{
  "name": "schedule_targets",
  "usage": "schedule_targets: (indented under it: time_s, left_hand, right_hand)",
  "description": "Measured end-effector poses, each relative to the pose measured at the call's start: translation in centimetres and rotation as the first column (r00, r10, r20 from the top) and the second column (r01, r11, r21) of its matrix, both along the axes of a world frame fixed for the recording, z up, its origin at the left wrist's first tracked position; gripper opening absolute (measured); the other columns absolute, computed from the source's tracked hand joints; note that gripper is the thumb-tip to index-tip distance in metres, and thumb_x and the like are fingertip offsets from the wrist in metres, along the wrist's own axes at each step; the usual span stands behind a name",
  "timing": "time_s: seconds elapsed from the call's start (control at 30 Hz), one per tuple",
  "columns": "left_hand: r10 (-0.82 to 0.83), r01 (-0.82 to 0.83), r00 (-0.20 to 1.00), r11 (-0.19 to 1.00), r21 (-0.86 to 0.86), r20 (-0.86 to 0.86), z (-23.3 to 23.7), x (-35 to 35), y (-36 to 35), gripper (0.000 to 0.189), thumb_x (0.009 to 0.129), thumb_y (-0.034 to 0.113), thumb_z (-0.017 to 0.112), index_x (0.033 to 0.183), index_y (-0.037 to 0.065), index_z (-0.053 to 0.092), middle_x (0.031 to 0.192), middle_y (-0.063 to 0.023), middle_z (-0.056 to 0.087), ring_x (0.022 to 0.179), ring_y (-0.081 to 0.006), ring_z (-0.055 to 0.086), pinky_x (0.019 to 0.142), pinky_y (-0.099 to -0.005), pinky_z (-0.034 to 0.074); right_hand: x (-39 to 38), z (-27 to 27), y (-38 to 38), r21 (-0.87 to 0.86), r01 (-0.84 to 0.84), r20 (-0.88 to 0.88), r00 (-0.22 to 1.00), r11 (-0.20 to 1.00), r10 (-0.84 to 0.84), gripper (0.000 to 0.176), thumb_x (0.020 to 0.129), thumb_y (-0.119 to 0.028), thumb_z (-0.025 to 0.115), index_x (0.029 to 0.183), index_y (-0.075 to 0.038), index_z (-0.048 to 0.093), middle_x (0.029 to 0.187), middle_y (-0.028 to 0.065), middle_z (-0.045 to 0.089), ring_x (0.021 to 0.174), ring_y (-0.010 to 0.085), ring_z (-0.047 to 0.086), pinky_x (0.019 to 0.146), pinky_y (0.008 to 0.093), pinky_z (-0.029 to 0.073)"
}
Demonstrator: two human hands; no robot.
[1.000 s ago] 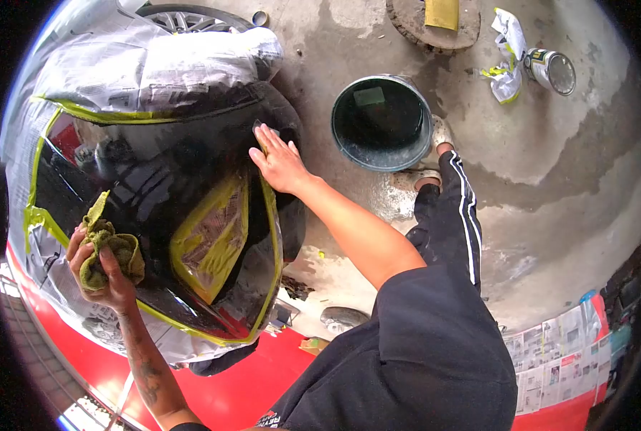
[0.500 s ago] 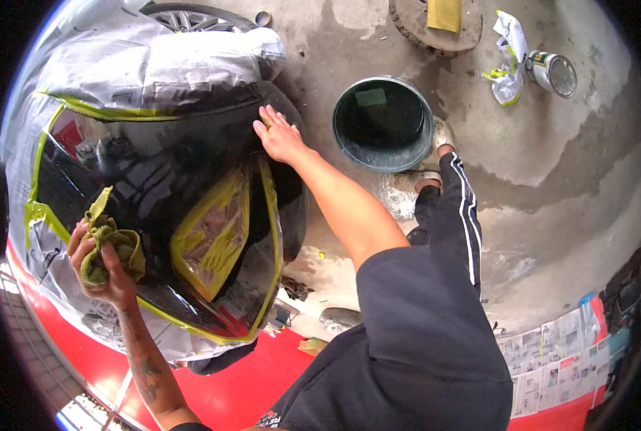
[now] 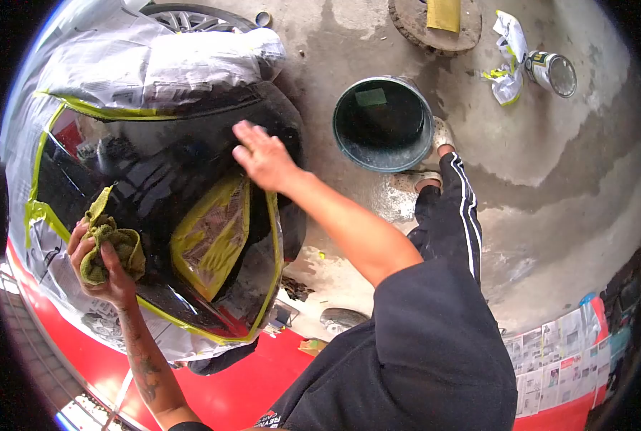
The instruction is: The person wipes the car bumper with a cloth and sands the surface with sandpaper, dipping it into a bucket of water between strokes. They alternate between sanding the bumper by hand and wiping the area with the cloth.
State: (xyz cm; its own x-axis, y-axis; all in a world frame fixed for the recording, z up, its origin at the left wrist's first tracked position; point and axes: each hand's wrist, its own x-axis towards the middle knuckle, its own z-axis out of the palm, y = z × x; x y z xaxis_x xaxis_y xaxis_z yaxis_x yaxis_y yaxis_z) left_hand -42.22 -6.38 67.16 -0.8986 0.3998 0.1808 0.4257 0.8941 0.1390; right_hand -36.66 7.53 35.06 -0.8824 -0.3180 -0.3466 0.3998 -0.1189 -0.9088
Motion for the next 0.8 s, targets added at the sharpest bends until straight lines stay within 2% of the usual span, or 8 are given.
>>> schedule_targets:
  time_s: [0.03,0.1,0.27,0.4,0.5,0.6,0.7,0.8]
  left_hand:
    - [-0.001,0.001,1.0,1.0,0.006,0.0,0.0,0.0,0.1,0.02,0.086,0.004,0.066,0.105,0.002,0.058,0.117,-0.0195,0.062,0.114,-0.0382,0.061,0.108,-0.0566,0.042]
    - [0.0,0.0,1.0,1.0,0.002,-0.005,0.0,0.0,0.1,0.02,0.086,0.004,0.066,0.104,0.002,0.058,0.117,-0.0197,0.062,0.114,-0.0382,0.061,0.108,-0.0567,0.042]
    - [0.022,-0.022,1.0,1.0,-0.004,-0.016,0.0,0.2,0.1,0.02,0.085,0.003,0.066,0.104,0.001,0.059,0.117,-0.0204,0.062,0.115,-0.0382,0.061,0.108,-0.0565,0.042]
    - [0.013,-0.012,1.0,1.0,0.021,-0.013,-0.1,0.1,0.1,0.02,0.084,0.003,0.066,0.103,0.001,0.059,0.116,-0.0205,0.063,0.115,-0.0381,0.061,0.108,-0.0562,0.042]
    - [-0.002,0.002,1.0,1.0,0.013,-0.008,0.0,0.1,0.2,0.016,0.09,0.005,0.066,0.104,0.001,0.06,0.121,-0.0202,0.063,0.117,-0.0346,0.061,0.109,-0.0487,0.042]
    - [-0.009,0.009,1.0,1.0,0.021,-0.003,0.0,0.1,0.2,0.017,0.09,0.006,0.066,0.104,0.001,0.06,0.122,-0.0203,0.063,0.117,-0.0347,0.061,0.109,-0.049,0.042]
    - [0.001,-0.001,1.0,1.0,0.002,-0.004,0.0,0.1,0.2,0.017,0.089,0.006,0.066,0.104,0.001,0.06,0.122,-0.0204,0.063,0.117,-0.0347,0.061,0.109,-0.0494,0.042]
    - [0.012,-0.012,1.0,1.0,-0.001,-0.013,0.0,0.1,0.3,0.02,0.085,0.003,0.066,0.104,0.002,0.058,0.117,-0.0197,0.063,0.115,-0.0378,0.061,0.108,-0.0564,0.042]
  right_hand:
    - [0.2,1.8,0.0,0.004,-0.063,-0.094,0.994,0.998,0.063,0.061,0.105,-0.041,0.043,0.159,-0.014,0.029,0.167,0.0113,0.021,0.154,0.0336,0.018,0.122,0.0529,0.016]
    - [0.7,4.9,-0.1,-0.05,-0.043,-0.183,0.983,0.998,0.033,0.063,0.106,-0.041,0.042,0.16,-0.015,0.024,0.168,0.0103,0.018,0.154,0.0348,0.016,0.122,0.0543,0.015]
    - [-3.9,3.7,-1.6,0.006,-0.065,-0.186,0.98,0.998,0.065,0.063,0.107,-0.045,0.037,0.161,-0.016,0.022,0.168,0.011,0.017,0.154,0.0356,0.014,0.121,0.0576,0.013]
    - [1.0,6.0,0.3,-0.023,-0.088,-0.24,0.968,0.996,0.08,0.064,0.106,-0.045,0.038,0.161,-0.018,0.021,0.168,0.0084,0.016,0.155,0.0354,0.014,0.121,0.0587,0.014]
    - [1.1,6.6,0.3,-0.058,-0.054,-0.249,0.968,0.997,0.038,0.064,0.106,-0.045,0.038,0.161,-0.016,0.023,0.168,0.0106,0.018,0.154,0.0356,0.014,0.121,0.0595,0.013]
    - [-4.3,6.0,-1.4,-0.034,-0.016,-0.315,0.949,0.999,0.004,0.063,0.106,-0.045,0.037,0.159,-0.012,0.028,0.167,0.0111,0.02,0.153,0.0359,0.018,0.121,0.06,0.014]
    - [-4.1,6.6,-0.8,-0.006,-0.047,-0.321,0.946,0.999,0.042,0.063,0.106,-0.045,0.036,0.159,-0.012,0.026,0.167,0.0109,0.02,0.153,0.0357,0.02,0.121,0.0604,0.016]
    - [-0.2,7.9,0.1,0.015,-0.058,-0.337,0.94,0.998,0.059,0.061,0.106,-0.042,0.036,0.16,-0.015,0.023,0.167,0.0096,0.021,0.153,0.0353,0.02,0.121,0.0603,0.015]
